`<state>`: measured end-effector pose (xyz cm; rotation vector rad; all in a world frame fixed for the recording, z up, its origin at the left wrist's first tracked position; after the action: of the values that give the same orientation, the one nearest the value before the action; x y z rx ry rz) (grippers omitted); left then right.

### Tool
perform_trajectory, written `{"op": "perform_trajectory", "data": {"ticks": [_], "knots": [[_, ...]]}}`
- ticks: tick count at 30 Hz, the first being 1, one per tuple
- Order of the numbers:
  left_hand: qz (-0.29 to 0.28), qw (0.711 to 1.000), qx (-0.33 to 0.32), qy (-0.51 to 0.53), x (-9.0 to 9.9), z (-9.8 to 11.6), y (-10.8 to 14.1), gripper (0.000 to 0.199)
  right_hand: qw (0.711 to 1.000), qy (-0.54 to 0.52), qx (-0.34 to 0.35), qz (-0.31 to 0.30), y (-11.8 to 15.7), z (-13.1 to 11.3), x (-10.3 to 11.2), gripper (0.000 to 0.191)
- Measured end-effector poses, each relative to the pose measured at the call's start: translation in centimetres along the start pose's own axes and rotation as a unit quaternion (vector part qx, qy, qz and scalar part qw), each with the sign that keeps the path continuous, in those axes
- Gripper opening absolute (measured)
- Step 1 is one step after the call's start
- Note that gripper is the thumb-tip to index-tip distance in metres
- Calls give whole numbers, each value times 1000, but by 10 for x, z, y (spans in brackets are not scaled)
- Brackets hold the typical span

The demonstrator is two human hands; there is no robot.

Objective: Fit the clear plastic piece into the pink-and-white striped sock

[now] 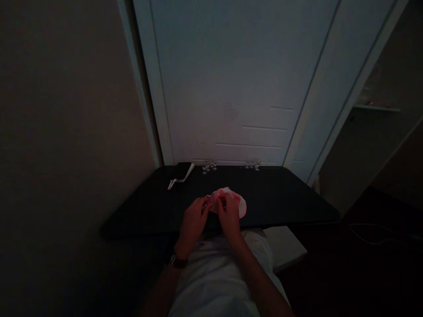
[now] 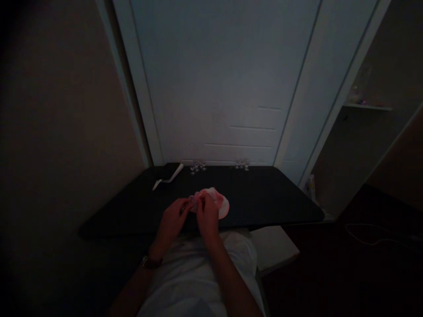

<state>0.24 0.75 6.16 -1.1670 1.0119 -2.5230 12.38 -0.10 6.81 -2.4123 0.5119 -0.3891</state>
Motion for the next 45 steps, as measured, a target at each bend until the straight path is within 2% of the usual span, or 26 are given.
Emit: {"op": "perform_trajectory", "data": {"ticks": [10,30,40,45], "knots": [[-4,1000,0,4,-1,0,0,23,1000,-7,-12,-4,-2,3,-1,17],[-11,1000,5,9,-4,-4,1,23,1000,-3,7,-3,0,-1,1,17],[-7,1000,-3,1,-5,-5,2,23,1000,4,-12,-6,-1,10,-4,16],[-13,1000,5,7,-4,-4,1,24,1000,4,-5,-2,-1,7,-2,16]]}}
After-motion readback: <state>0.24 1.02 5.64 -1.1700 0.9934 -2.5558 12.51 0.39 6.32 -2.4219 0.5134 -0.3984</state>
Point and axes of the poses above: each hand's wrist, its own y-axis away from the middle knuckle, its own x-axis out of the back of the hand, z = x × y, the point moved 8 cm from there along -y, towards the middle knuckle, and after that the axes turned 4 degrees about z, right-handed, at the moved point
